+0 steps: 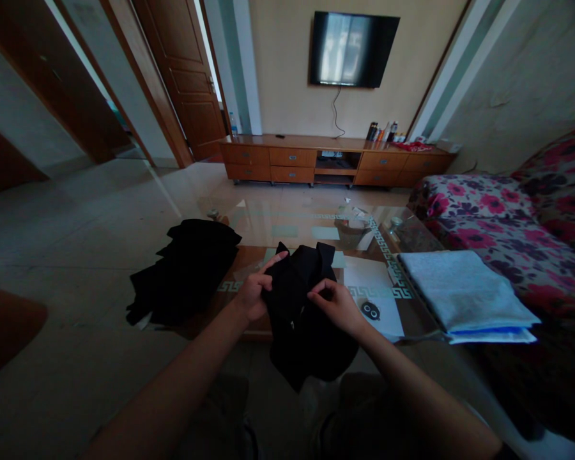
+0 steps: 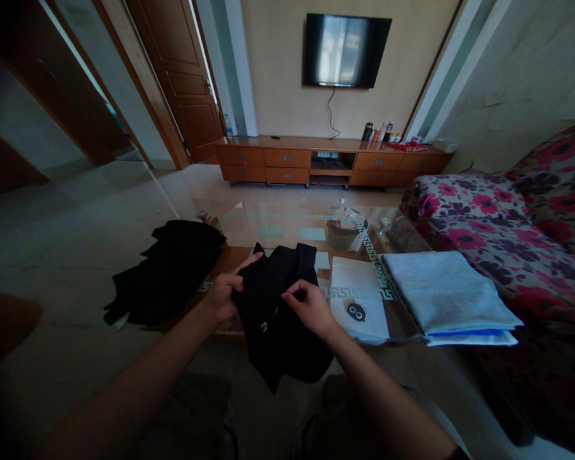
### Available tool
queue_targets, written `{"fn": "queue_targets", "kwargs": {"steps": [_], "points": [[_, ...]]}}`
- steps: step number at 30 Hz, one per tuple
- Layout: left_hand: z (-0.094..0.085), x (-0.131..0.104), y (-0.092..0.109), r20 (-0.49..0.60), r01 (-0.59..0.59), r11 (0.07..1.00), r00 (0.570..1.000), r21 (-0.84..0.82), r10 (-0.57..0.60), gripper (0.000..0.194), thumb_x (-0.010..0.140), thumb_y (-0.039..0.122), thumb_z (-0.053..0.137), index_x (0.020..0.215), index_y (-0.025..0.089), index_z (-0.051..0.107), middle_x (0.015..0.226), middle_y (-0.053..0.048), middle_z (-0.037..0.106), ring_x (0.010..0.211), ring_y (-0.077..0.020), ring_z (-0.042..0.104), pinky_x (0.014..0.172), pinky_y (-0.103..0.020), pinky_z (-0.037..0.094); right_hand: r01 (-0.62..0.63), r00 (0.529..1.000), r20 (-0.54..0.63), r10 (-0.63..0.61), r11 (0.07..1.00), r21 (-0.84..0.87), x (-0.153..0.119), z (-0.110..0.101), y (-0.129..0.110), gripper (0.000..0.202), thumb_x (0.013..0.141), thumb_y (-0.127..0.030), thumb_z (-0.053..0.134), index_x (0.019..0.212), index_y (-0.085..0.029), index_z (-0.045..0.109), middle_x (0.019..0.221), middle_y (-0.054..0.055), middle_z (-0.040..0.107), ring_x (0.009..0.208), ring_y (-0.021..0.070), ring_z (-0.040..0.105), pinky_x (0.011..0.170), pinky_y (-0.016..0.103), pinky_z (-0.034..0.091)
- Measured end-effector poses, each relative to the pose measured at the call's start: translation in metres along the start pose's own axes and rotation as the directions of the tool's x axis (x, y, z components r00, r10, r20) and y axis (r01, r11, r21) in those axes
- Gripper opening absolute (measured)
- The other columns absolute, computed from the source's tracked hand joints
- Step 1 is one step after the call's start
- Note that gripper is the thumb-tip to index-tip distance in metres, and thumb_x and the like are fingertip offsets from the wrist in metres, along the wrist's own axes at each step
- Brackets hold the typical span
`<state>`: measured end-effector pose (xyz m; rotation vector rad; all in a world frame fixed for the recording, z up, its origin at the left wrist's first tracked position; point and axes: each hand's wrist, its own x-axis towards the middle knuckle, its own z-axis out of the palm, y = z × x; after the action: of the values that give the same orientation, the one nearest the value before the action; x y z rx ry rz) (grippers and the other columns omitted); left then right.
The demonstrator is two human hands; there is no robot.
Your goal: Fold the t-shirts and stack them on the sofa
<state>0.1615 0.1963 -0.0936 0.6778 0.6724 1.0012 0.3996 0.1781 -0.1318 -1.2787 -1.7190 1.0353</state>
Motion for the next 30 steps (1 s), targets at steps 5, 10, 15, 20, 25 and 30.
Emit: {"fn": "queue_targets", "kwargs": {"steps": [5, 10, 15, 20, 25, 30], "points": [[0.001, -0.001, -0.002, 0.06, 0.011, 1.0, 0.998, -0.028, -0.009, 0.107, 0.052, 0.011, 0.053, 0.157, 0.023, 0.039, 0.121, -0.008, 0.072, 0.09, -0.0256, 0.071, 0.078, -0.038, 0.058, -0.09, 0.995, 0.048, 0.085, 0.988, 0.126, -0.002, 0.009, 0.013, 0.036, 0.075, -0.033, 0.074, 0.099, -0.024, 0.05, 0.083, -0.003, 0.064, 0.073, 0.0161, 0.062, 0.067, 0.028, 0.049], [0.006, -0.002, 0.001, 0.055, -0.007, 0.998, 0.998, -0.059, 0.01, 0.109, 0.049, 0.012, 0.053, 0.156, 0.021, 0.041, 0.121, -0.009, 0.073, 0.095, -0.0281, 0.072, 0.085, -0.044, 0.058, -0.023, 0.997, -0.068, 0.022, 1.0, -0.006, -0.008, 0.011, 0.005, 0.028, 0.077, -0.027, 0.066, 0.095, -0.025, 0.045, 0.081, -0.003, 0.056, 0.071, 0.0163, 0.056, 0.064, 0.029, 0.046], [0.011, -0.003, 0.004, 0.104, 0.005, 0.996, 0.995, -0.09, 0.004, 0.107, 0.046, 0.014, 0.052, 0.153, 0.018, 0.046, 0.12, -0.009, 0.073, 0.099, -0.0307, 0.072, 0.091, -0.048, 0.056, 0.35, 0.924, -0.018, -0.382, 0.863, -0.365, -0.024, 0.015, -0.026, 0.032, 0.08, -0.025, 0.071, 0.107, -0.022, 0.055, 0.111, 0.009, 0.055, 0.103, 0.0252, 0.054, 0.088, 0.038, 0.048], [0.023, -0.007, -0.001, 0.177, 0.08, 0.984, 0.983, -0.158, -0.052, 0.103, 0.047, 0.016, 0.052, 0.15, 0.016, 0.049, 0.126, -0.009, 0.071, 0.109, -0.0327, 0.069, 0.097, -0.05, 0.052, 0.582, 0.778, 0.186, -0.6, 0.578, -0.571, -0.034, 0.024, -0.028, 0.039, 0.091, -0.022, 0.067, 0.125, -0.041, 0.066, 0.122, 0.007, 0.056, 0.116, 0.0291, 0.049, 0.102, 0.047, 0.038], [0.034, -0.009, -0.008, 0.252, 0.212, 0.969, 0.952, -0.13, -0.174, 0.075, 0.071, 0.028, 0.052, 0.145, 0.015, 0.053, 0.128, -0.012, 0.069, 0.121, -0.0329, 0.063, 0.105, -0.049, 0.045, 0.637, 0.713, 0.21, -0.669, 0.493, -0.592, -0.035, 0.026, -0.024, 0.037, 0.089, -0.018, 0.064, 0.118, -0.041, 0.068, 0.137, 0.004, 0.058, 0.127, 0.031, 0.046, 0.106, 0.051, 0.029], [0.038, -0.008, -0.011, 0.083, 0.13, 0.973, 0.985, 0.193, -0.148, 0.057, 0.085, 0.029, 0.056, 0.142, 0.028, 0.051, 0.111, -0.006, 0.071, 0.099, -0.0227, 0.068, 0.088, -0.036, 0.051, 0.673, 0.731, 0.252, -0.634, 0.607, -0.423, -0.034, 0.017, -0.047, 0.038, 0.074, -0.015, 0.058, 0.111, -0.026, 0.062, 0.13, 0.008, 0.064, 0.13, 0.0315, 0.049, 0.106, 0.051, 0.031]]}}
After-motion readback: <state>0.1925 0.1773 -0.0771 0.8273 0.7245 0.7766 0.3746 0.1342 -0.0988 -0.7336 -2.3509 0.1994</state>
